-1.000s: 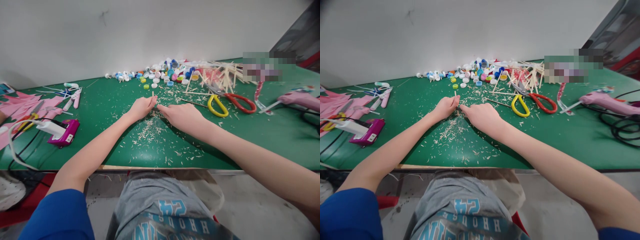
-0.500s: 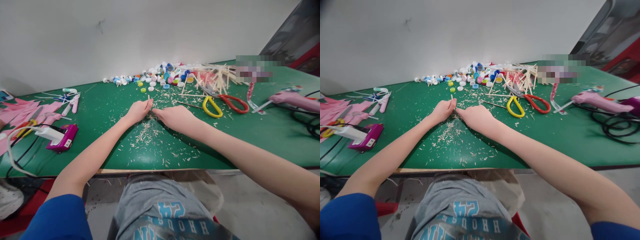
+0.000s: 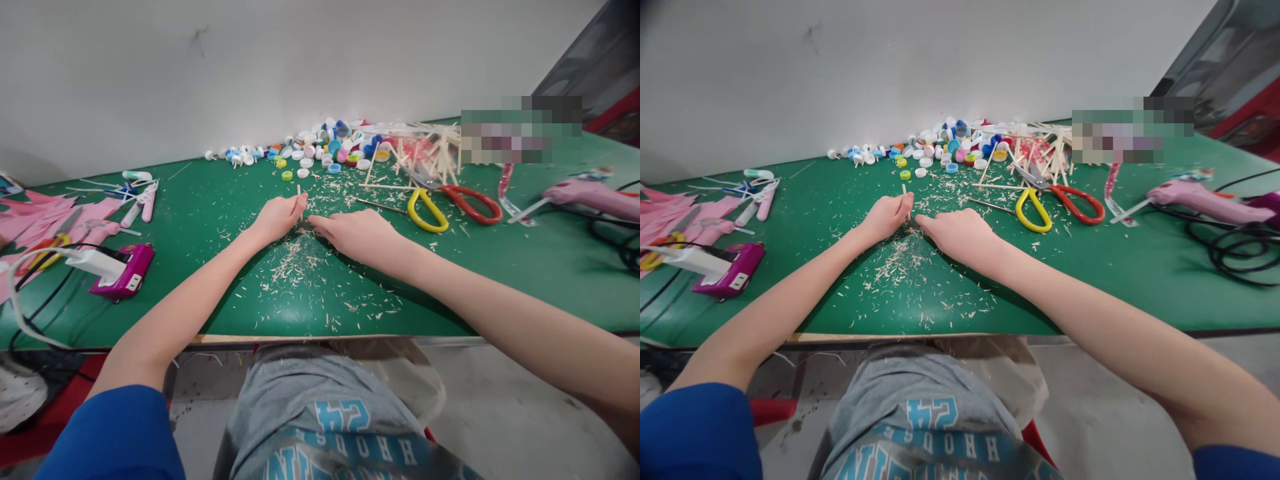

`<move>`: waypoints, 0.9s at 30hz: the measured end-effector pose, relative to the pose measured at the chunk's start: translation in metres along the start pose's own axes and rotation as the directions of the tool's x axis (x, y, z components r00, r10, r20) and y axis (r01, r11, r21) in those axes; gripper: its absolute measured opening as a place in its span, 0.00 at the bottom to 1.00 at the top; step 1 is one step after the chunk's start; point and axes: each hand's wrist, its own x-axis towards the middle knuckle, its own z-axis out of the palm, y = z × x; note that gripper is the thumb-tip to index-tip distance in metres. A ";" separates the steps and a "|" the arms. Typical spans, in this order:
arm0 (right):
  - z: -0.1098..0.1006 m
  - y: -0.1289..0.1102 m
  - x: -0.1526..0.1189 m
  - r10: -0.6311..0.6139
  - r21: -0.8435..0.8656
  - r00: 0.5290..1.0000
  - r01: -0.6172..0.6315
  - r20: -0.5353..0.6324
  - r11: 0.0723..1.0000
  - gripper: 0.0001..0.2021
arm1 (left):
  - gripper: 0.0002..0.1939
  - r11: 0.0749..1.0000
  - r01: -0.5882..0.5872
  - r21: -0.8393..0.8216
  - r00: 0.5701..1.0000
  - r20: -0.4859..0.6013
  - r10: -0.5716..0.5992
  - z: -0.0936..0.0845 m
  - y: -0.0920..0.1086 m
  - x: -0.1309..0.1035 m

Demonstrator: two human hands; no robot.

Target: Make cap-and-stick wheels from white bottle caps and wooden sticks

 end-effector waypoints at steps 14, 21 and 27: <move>-0.003 -0.003 0.002 0.013 -0.025 1.000 -0.014 -0.019 1.000 0.19 | 0.35 1.000 0.022 -0.015 1.000 0.010 -0.022 0.000 0.001 0.000; 0.002 0.001 0.004 -0.010 -0.006 1.000 0.010 -0.012 1.000 0.19 | 0.36 1.000 0.006 0.008 1.000 0.010 -0.006 0.000 0.001 0.000; 0.000 0.001 0.004 0.019 -0.023 0.999 -0.020 -0.044 1.000 0.20 | 0.38 1.000 0.006 0.004 1.000 0.015 -0.006 -0.002 0.001 -0.001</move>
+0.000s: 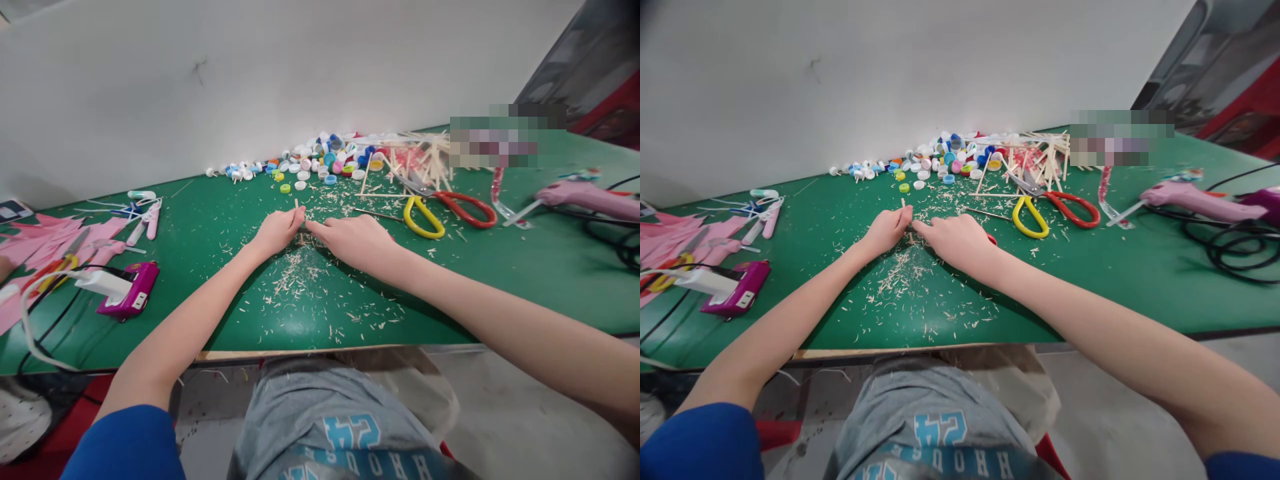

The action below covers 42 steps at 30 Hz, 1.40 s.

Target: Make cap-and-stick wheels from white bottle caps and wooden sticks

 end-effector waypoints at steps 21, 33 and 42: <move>0.002 0.003 0.000 -0.043 0.048 0.999 0.042 0.006 0.998 0.21 | 0.39 1.000 0.002 -0.007 1.000 -0.009 -0.002 0.000 -0.001 0.000; -0.004 0.004 0.000 0.028 0.037 0.999 -0.029 0.029 0.999 0.23 | 0.39 1.000 -0.001 -0.031 1.000 -0.024 0.000 0.004 -0.003 0.001; -0.001 0.002 -0.001 0.006 0.018 1.000 -0.006 0.026 1.000 0.21 | 0.38 0.999 -0.002 -0.038 0.999 -0.034 0.001 0.005 -0.003 0.001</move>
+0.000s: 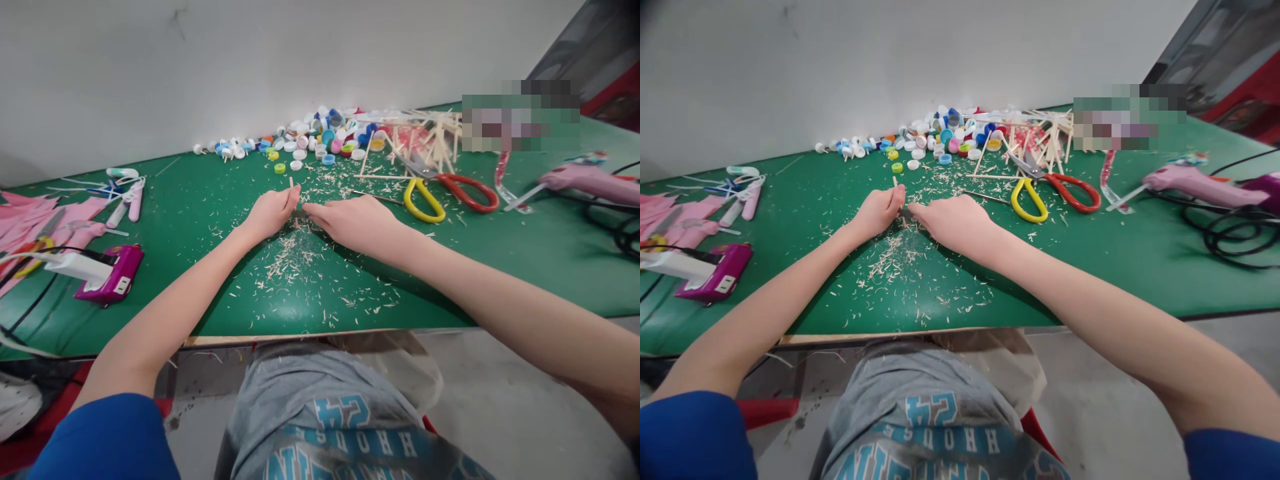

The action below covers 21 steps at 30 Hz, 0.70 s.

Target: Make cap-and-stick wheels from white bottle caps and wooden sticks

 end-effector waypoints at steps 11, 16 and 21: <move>0.001 0.000 0.001 -0.033 0.009 0.999 0.033 0.008 0.999 0.21 | 0.38 1.000 -0.007 -0.004 1.000 -0.001 0.007 -0.001 0.001 0.000; 0.000 0.001 0.002 -0.024 0.012 1.000 0.024 0.016 1.000 0.22 | 0.38 1.000 -0.003 -0.002 1.000 0.002 0.003 0.000 0.000 0.000; 0.001 0.001 0.000 -0.059 0.030 0.998 0.058 0.016 0.998 0.21 | 0.37 1.000 -0.002 -0.004 1.000 0.011 0.003 -0.001 0.000 0.000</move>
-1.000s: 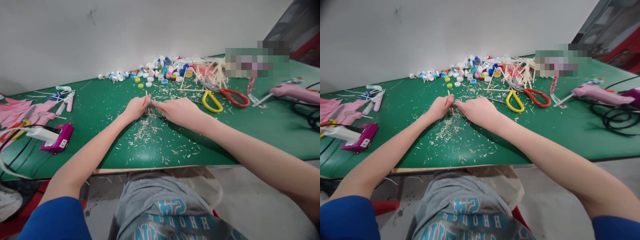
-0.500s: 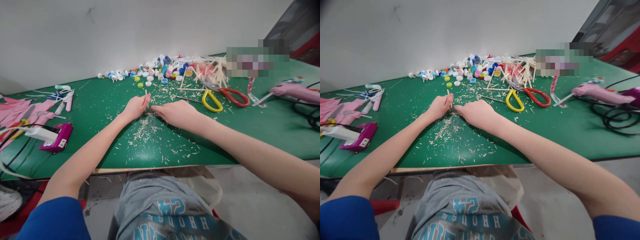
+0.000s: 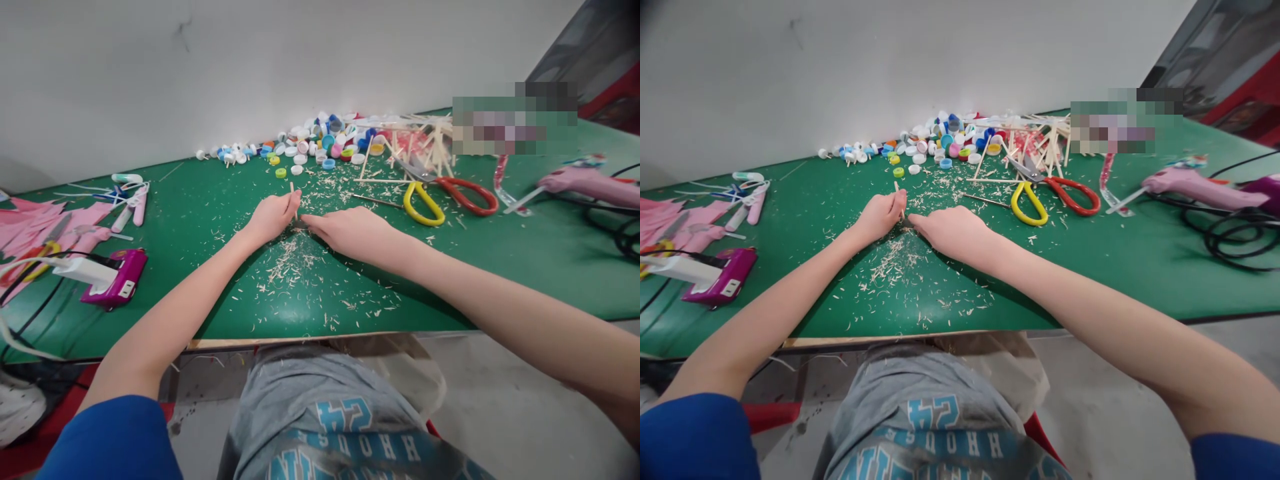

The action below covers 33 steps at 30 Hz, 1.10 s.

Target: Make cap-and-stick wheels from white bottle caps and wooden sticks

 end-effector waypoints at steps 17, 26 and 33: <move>-0.005 0.002 0.000 -0.002 0.022 0.999 0.001 0.038 1.000 0.21 | 0.37 1.000 0.006 -0.001 1.000 -0.011 -0.006 0.001 -0.001 0.000; -0.003 0.004 0.001 0.016 0.041 0.999 -0.017 0.038 0.999 0.24 | 0.38 1.000 0.003 0.000 1.000 0.000 -0.003 -0.001 0.001 0.000; -0.005 0.002 -0.001 0.011 0.015 1.000 -0.011 0.017 1.000 0.23 | 0.38 1.000 0.006 0.013 1.000 -0.002 -0.006 -0.002 0.001 -0.001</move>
